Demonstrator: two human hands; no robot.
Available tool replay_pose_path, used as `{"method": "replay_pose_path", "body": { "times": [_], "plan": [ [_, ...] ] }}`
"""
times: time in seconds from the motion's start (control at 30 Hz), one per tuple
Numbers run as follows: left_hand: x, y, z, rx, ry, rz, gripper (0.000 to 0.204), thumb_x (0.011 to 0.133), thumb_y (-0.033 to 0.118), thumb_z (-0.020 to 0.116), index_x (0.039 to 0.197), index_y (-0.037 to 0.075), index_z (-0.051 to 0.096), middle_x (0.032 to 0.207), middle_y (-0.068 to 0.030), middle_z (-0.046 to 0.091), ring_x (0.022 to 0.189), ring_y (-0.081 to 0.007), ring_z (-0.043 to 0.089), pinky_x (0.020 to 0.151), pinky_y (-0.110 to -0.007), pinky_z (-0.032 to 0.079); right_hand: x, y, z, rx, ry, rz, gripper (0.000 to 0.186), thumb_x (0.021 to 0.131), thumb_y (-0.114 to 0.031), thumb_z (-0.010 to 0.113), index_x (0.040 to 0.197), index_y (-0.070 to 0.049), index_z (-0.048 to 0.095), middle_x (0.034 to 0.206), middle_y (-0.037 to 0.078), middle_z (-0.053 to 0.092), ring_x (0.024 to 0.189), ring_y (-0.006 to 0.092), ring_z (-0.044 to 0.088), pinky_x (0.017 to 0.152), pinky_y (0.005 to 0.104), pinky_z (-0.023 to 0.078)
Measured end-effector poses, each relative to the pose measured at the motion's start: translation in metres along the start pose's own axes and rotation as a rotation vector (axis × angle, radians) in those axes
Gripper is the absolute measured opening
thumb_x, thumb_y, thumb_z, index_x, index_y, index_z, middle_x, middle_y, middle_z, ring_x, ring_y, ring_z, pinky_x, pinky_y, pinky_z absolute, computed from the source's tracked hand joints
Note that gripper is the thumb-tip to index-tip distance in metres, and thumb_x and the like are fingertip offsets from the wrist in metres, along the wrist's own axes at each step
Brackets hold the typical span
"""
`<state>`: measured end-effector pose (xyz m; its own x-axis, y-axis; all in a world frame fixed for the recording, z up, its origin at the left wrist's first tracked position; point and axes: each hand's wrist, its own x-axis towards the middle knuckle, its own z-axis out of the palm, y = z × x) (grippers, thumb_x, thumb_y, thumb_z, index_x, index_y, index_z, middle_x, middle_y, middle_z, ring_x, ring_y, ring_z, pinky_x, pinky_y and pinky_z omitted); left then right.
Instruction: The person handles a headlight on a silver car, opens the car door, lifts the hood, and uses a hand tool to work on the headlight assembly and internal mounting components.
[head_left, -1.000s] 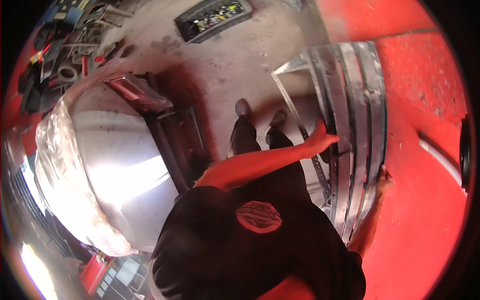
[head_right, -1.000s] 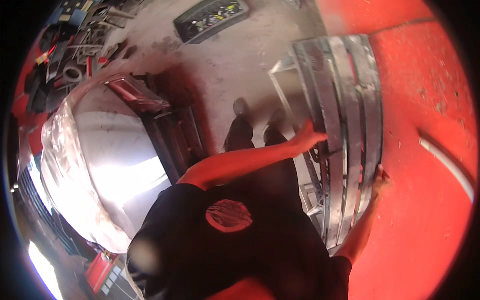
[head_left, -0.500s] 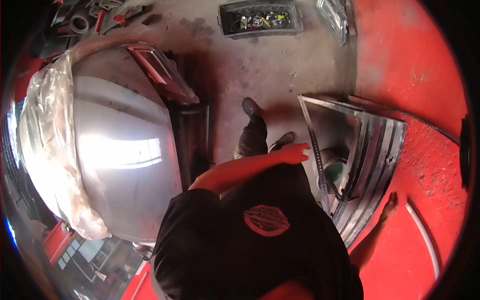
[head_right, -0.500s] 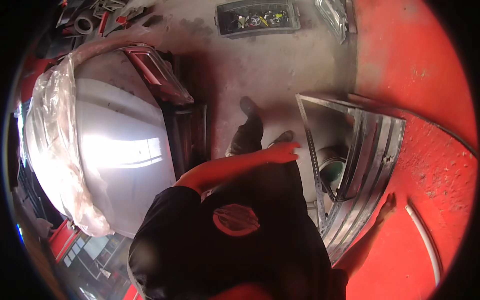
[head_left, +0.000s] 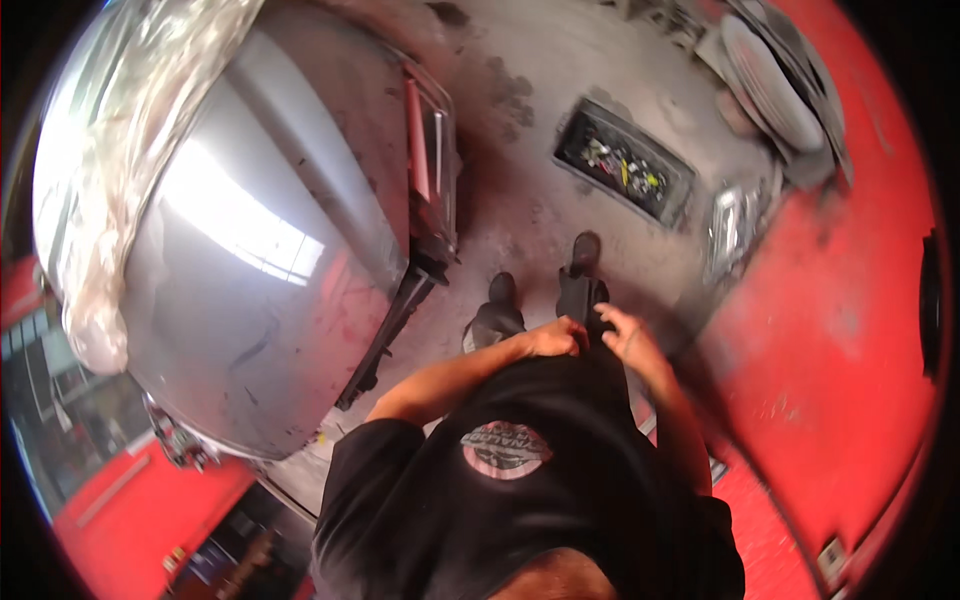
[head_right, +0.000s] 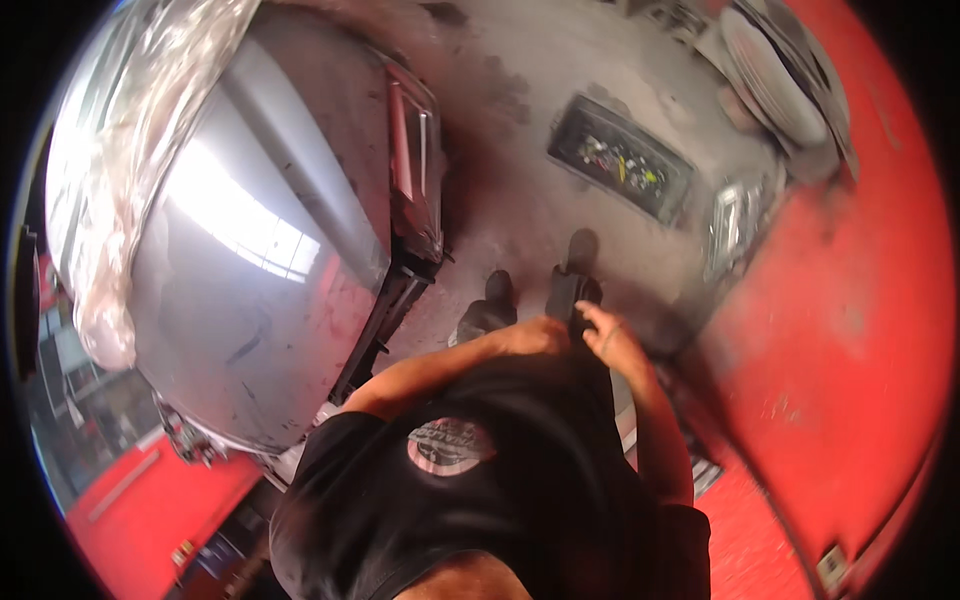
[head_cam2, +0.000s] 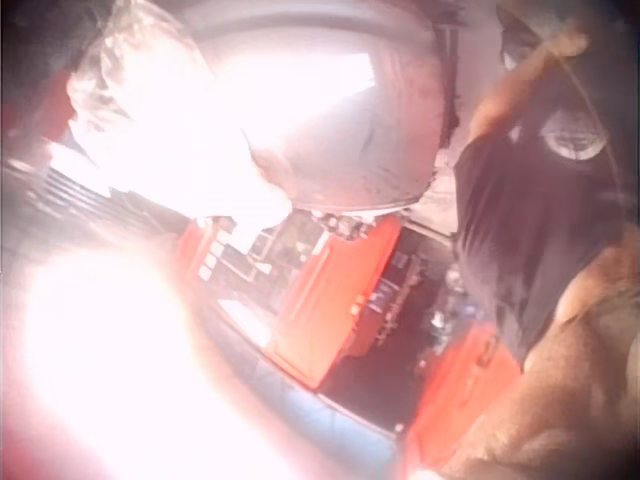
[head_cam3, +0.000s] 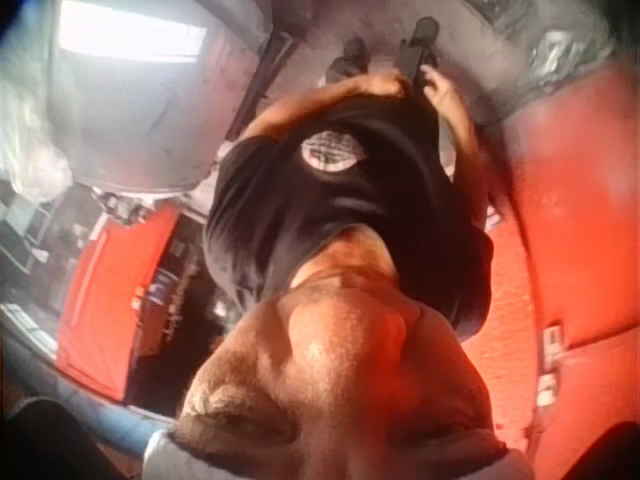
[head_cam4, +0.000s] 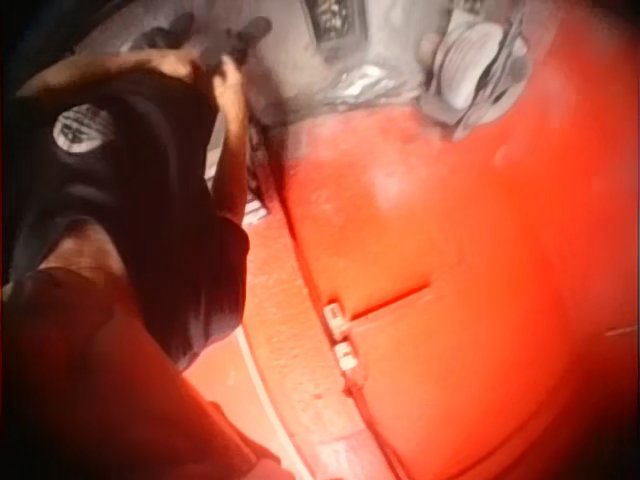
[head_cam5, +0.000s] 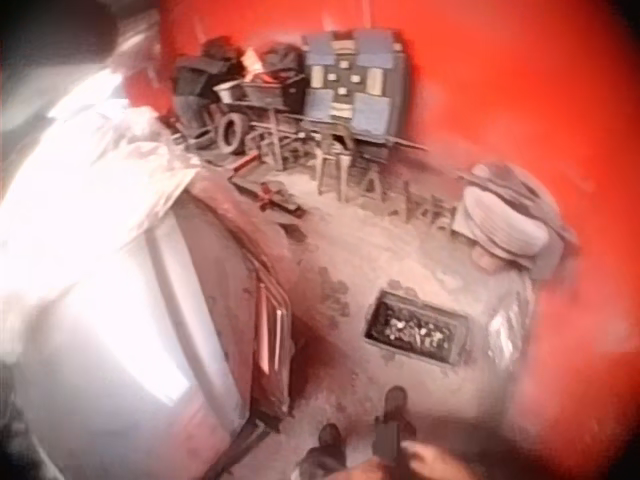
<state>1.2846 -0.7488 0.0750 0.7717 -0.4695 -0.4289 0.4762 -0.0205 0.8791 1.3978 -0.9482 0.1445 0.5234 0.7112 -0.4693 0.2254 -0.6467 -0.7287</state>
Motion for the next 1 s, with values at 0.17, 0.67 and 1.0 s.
{"method": "replay_pose_path", "body": {
  "times": [0.17,0.67,1.0],
  "plan": [
    [-0.014,0.036,-0.033,-0.506,0.334,0.039,0.023,0.086,0.008,0.058,0.104,-0.001,0.068,0.090,-0.0082,0.070,0.086,-0.0165,0.065,0.078,-0.030,0.051,0.092,0.015,-0.023,-0.251,-0.381,-0.143,0.042,0.080,-0.008,0.056,0.121,-0.010,0.065,0.095,0.024,0.068,0.092,0.0418,0.065,0.086,0.0472,0.052],
    [-0.112,-0.043,-0.151,0.968,2.043,-0.909,0.100,0.069,0.027,0.089,0.154,0.019,0.037,0.162,-0.0222,0.021,0.148,-0.0460,0.021,0.117,-0.062,0.021,0.406,0.085,0.000,-0.126,-1.065,-0.504,0.036,0.084,-0.013,0.058,0.116,0.001,0.064,0.083,0.016,0.068,0.077,0.0266,0.066,0.076,0.0395,0.053],
    [-0.109,-0.108,-0.163,1.594,2.296,-0.859,0.051,0.095,0.019,0.057,0.145,0.012,0.053,0.153,-0.0165,0.044,0.140,-0.0371,0.041,0.116,-0.050,0.028,0.489,0.153,0.277,-0.193,-1.279,-1.219,0.038,0.091,-0.025,0.058,0.121,-0.003,0.064,0.098,0.022,0.071,0.091,0.0387,0.068,0.083,0.0451,0.053]
  ]
}}
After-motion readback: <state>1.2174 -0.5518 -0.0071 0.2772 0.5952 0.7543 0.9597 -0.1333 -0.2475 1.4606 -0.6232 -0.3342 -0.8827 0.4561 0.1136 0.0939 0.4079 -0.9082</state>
